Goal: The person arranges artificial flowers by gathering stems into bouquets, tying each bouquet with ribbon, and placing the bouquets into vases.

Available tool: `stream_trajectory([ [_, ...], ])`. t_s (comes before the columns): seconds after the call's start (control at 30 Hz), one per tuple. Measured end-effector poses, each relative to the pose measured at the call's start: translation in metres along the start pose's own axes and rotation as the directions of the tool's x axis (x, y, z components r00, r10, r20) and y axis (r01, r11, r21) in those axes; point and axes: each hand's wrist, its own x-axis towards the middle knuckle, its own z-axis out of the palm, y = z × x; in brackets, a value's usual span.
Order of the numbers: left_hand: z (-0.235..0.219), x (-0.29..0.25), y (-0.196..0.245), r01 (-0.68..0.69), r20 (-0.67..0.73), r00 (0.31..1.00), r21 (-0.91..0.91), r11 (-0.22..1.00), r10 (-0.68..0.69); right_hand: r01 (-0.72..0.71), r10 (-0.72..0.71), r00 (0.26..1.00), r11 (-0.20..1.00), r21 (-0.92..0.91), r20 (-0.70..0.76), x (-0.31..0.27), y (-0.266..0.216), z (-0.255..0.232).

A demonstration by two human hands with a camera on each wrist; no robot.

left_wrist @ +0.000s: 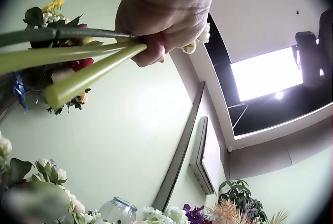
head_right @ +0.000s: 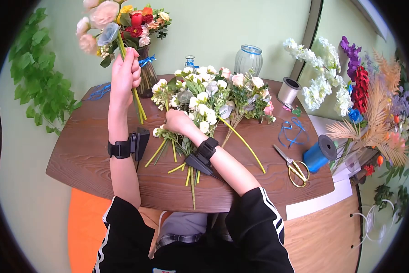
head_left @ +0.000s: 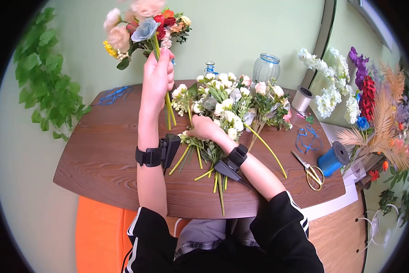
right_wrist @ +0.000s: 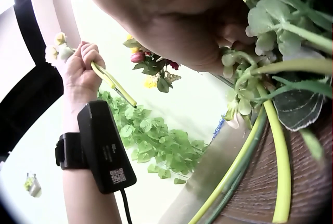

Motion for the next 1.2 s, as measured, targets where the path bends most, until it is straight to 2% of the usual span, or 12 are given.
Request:
stream_trajectory([
  [0.07,0.001,-0.002,0.004,-0.022,-0.011,1.000,0.025,0.999,0.022,-0.037,0.041,0.999,0.987,0.155,-0.020,0.004,0.001,0.000],
  [0.17,-0.002,-0.005,0.010,-0.034,-0.010,0.999,0.002,0.999,0.034,0.050,-0.033,0.998,0.920,0.389,-0.050,0.008,0.008,-0.004],
  [0.33,-0.003,-0.007,0.017,-0.060,-0.018,0.998,-0.005,0.998,0.059,0.148,-0.048,0.987,0.624,0.767,-0.151,0.003,0.004,-0.013],
  [0.47,-0.005,-0.007,0.019,-0.057,-0.071,0.996,0.016,0.998,0.058,0.312,-0.011,0.933,0.524,0.792,-0.360,-0.001,-0.003,-0.032],
  [0.5,-0.005,-0.007,0.019,-0.053,-0.076,0.996,0.015,0.998,0.054,0.390,-0.021,0.912,0.356,0.849,-0.410,-0.002,-0.006,-0.036],
  [0.57,-0.005,-0.007,0.017,-0.044,-0.085,0.995,0.010,0.999,0.045,0.476,-0.013,0.870,0.280,0.834,-0.492,-0.006,-0.006,-0.047],
  [0.63,-0.004,-0.005,0.014,-0.034,-0.109,0.993,0.016,0.999,0.036,0.590,-0.020,0.797,0.244,0.770,-0.604,-0.009,-0.003,-0.058],
  [0.7,-0.003,-0.005,0.011,-0.028,-0.107,0.994,0.025,0.999,0.031,0.589,0.050,0.792,0.196,0.784,-0.608,-0.018,-0.001,-0.071],
  [0.83,0.004,-0.004,0.004,-0.009,-0.049,0.999,0.032,0.999,0.010,0.672,-0.011,0.740,0.006,0.740,-0.672,-0.024,0.007,-0.088],
  [1.0,0.023,-0.008,-0.004,0.002,0.004,1.000,-0.017,1.000,-0.002,0.726,0.017,0.681,-0.147,0.672,-0.732,-0.038,0.005,-0.101],
  [1.1,0.033,-0.011,-0.010,-0.021,0.037,0.999,-0.041,0.999,0.023,0.721,0.031,0.678,-0.223,0.657,-0.734,-0.045,0.005,-0.105],
  [1.2,0.040,-0.011,-0.015,-0.034,0.044,0.998,-0.014,0.999,0.035,0.675,0.034,0.720,-0.266,0.689,-0.693,-0.050,0.004,-0.108],
])
